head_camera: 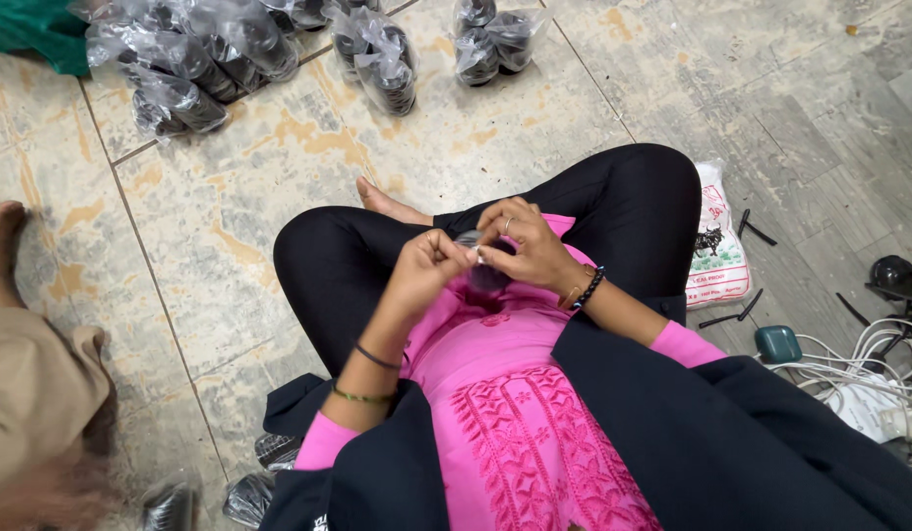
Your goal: The person sits on the floor and packs small dark containers into clear plastic bags one at a time, twisting the bags closed and placing the wrapped items into piles on the floor. Other people nearby handle and pass the wrapped items.
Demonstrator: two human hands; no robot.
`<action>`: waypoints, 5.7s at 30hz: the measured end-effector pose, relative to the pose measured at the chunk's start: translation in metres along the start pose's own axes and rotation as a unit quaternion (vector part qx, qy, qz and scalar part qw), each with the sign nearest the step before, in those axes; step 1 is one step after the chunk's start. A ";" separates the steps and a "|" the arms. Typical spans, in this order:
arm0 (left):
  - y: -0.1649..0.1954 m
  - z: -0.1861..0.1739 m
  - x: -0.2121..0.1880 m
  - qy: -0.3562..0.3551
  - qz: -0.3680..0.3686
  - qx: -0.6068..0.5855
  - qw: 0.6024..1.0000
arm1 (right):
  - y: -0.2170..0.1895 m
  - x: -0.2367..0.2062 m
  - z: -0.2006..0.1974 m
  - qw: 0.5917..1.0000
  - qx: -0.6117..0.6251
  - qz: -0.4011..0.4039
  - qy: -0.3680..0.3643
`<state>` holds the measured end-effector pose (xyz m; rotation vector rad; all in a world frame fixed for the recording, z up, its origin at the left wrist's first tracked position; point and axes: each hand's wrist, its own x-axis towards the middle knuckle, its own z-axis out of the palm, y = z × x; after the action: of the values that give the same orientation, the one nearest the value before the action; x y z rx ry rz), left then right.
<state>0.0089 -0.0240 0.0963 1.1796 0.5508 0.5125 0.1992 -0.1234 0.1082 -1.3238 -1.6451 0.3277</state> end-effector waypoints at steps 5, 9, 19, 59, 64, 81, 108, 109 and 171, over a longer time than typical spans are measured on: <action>-0.028 -0.018 0.018 0.047 -0.119 -0.244 0.961 | -0.013 0.004 0.002 0.998 -0.021 0.017 0.052; -0.043 -0.015 0.016 0.079 -0.092 -0.216 0.969 | -0.016 0.000 0.005 0.988 0.110 0.111 0.010; -0.020 0.001 -0.008 0.208 0.248 0.389 0.863 | 0.005 -0.003 0.010 0.985 -0.031 0.125 0.116; -0.019 -0.007 0.011 0.117 0.247 0.380 0.884 | 0.037 -0.005 0.024 0.993 -0.070 0.074 -0.055; -0.027 -0.021 0.020 0.126 0.118 0.195 0.965 | 0.036 -0.006 0.023 0.994 -0.100 0.046 0.009; -0.047 -0.025 0.028 0.091 0.051 0.090 0.990 | 0.023 0.008 0.031 0.990 -0.136 -0.037 0.032; -0.074 -0.024 0.031 0.114 -0.012 -0.172 0.978 | 0.036 0.004 0.026 0.996 0.023 0.079 -0.023; -0.078 -0.025 0.032 0.121 -0.010 -0.171 0.978 | 0.033 0.003 0.026 0.995 0.019 0.097 -0.027; -0.129 -0.019 0.219 0.216 -0.180 -0.105 0.954 | 0.219 0.095 -0.016 0.888 -0.173 0.415 -0.091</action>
<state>0.1745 0.0898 -0.0606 0.7390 1.0387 0.4998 0.3488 0.0344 0.0099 -2.3105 -1.2216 0.6969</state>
